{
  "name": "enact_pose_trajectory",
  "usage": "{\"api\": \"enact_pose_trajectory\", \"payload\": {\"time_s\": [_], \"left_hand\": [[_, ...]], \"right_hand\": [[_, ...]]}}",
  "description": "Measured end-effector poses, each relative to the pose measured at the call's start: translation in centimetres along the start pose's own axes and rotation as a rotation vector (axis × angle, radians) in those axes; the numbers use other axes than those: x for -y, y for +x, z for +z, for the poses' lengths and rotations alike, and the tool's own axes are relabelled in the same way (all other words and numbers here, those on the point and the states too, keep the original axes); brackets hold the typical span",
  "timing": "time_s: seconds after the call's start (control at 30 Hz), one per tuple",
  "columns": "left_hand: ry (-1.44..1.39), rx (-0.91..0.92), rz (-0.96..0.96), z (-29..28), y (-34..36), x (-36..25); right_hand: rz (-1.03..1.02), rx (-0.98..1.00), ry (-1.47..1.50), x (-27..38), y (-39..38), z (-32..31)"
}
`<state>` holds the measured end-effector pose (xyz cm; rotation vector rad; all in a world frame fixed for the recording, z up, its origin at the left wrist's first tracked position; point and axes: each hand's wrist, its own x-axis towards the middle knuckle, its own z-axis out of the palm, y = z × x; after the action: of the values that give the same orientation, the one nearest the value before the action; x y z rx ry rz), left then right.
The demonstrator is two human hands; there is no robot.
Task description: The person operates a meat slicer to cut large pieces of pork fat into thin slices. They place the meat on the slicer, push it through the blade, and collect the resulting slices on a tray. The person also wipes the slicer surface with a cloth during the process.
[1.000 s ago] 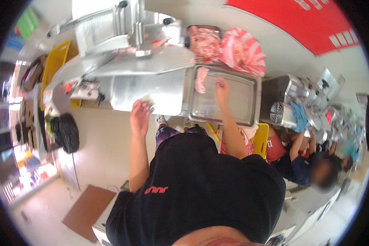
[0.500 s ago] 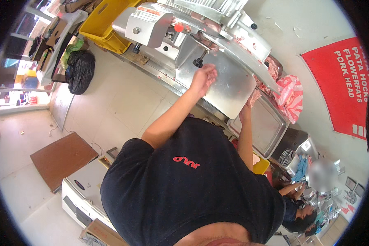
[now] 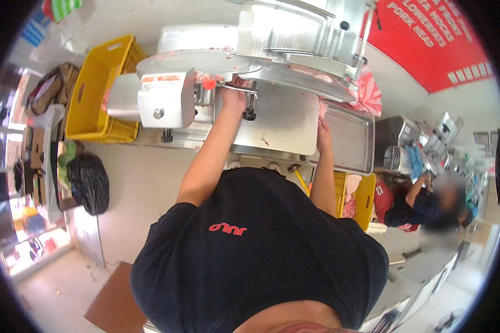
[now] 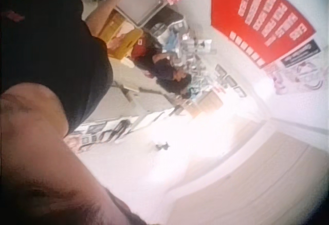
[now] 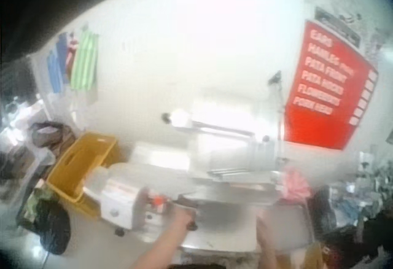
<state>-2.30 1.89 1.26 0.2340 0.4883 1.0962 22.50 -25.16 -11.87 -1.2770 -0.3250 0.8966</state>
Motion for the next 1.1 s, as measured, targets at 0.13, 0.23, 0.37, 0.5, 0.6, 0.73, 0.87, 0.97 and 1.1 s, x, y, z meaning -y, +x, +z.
{"api": "enact_pose_trajectory", "payload": {"time_s": [0.13,0.23,0.37,0.5,0.6,0.73,0.87,0.97,1.1], "left_hand": [[0.022,0.051,-0.026,3.3,2.9,0.2],[0.032,0.076,-0.050,4.9,4.2,0.8],[0.050,0.071,-0.062,4.8,4.8,1.3],[0.063,0.035,-0.048,2.9,4.7,1.1],[0.086,-0.020,-0.058,-0.1,2.8,1.7],[0.195,0.035,-0.171,-3.6,-3.5,1.5],[0.097,0.084,-0.271,-5.7,-10.8,0.5],[0.002,0.019,-0.367,-5.7,-13.6,-1.4],[-0.177,0.108,-0.368,-8.1,-14.1,-2.0]], "right_hand": [[0.045,-0.270,-0.044,1.4,-3.3,0.2],[-0.014,-0.359,0.021,2.3,-6.1,-1.0],[-0.086,-0.449,0.036,3.9,-8.8,-2.3],[-0.261,-0.458,-0.145,6.6,-8.4,-0.8],[-0.472,-0.254,-0.424,8.6,-6.2,2.8],[-0.616,0.093,-0.791,11.9,-5.1,15.8],[-0.822,0.430,-1.151,9.9,-0.8,22.8],[-0.899,0.499,-1.353,5.2,5.9,24.6],[-1.068,0.599,-1.488,3.5,8.2,26.9]]}}
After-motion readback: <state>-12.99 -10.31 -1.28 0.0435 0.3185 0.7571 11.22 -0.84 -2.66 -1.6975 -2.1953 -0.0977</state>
